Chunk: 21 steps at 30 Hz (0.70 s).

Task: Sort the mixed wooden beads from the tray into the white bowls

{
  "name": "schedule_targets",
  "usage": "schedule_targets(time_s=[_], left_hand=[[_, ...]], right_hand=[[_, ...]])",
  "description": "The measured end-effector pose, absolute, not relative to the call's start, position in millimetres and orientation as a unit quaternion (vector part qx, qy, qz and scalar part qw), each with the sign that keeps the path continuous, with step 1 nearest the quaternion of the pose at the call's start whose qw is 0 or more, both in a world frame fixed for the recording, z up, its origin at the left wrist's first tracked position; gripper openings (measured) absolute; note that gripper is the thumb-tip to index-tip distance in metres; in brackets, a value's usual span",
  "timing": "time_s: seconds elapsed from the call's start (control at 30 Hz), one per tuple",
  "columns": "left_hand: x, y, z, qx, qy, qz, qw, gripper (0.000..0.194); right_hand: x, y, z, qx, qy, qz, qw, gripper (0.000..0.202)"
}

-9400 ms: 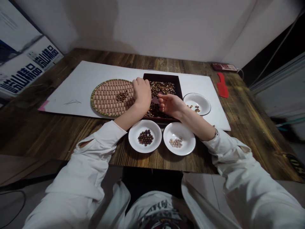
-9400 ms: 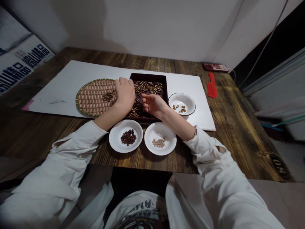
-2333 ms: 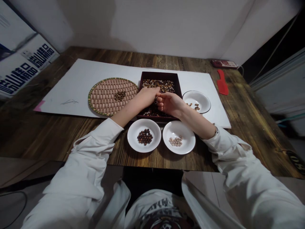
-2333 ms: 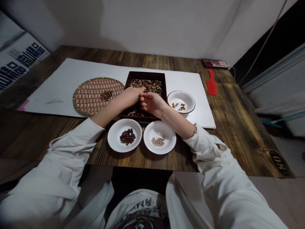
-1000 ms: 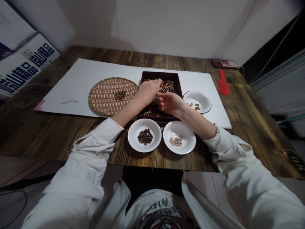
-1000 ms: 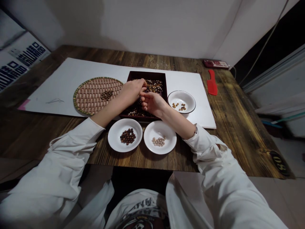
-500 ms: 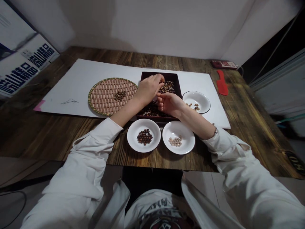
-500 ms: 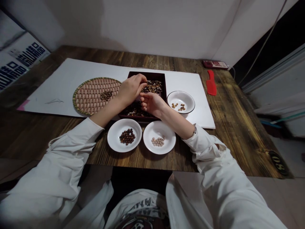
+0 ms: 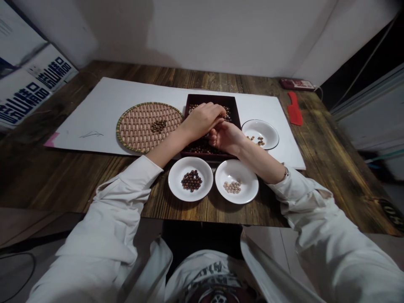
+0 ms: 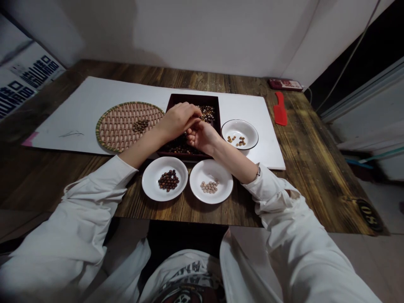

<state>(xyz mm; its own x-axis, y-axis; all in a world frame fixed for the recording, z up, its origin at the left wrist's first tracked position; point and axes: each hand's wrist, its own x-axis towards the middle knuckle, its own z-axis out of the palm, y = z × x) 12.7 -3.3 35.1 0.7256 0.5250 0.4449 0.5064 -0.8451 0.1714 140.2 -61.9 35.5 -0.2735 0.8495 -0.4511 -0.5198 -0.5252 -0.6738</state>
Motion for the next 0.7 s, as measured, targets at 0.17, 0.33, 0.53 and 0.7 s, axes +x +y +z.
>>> schedule_targets(time_s=[0.17,0.33,0.53,0.7], left_hand=[[12.6,-3.8,35.8,0.932,0.269,0.242,0.027,0.018],[11.8,-4.2,35.9,0.932,0.258,0.251,0.031,0.016],[10.9,-6.1,37.9,0.932,0.254,0.254,0.04,0.017],[10.5,-7.0,38.6,0.932,0.252,0.256,0.043,0.017]], right_hand=[[140.0,-61.4,35.1,-0.402,-0.192,0.778,0.444,0.035],[139.5,-61.6,36.6,-0.4,-0.185,0.778,0.448,0.038],[139.7,-60.9,34.6,-0.396,-0.18,0.777,0.455,0.036],[139.9,-59.8,34.0,-0.395,-0.178,0.775,0.46,0.035]])
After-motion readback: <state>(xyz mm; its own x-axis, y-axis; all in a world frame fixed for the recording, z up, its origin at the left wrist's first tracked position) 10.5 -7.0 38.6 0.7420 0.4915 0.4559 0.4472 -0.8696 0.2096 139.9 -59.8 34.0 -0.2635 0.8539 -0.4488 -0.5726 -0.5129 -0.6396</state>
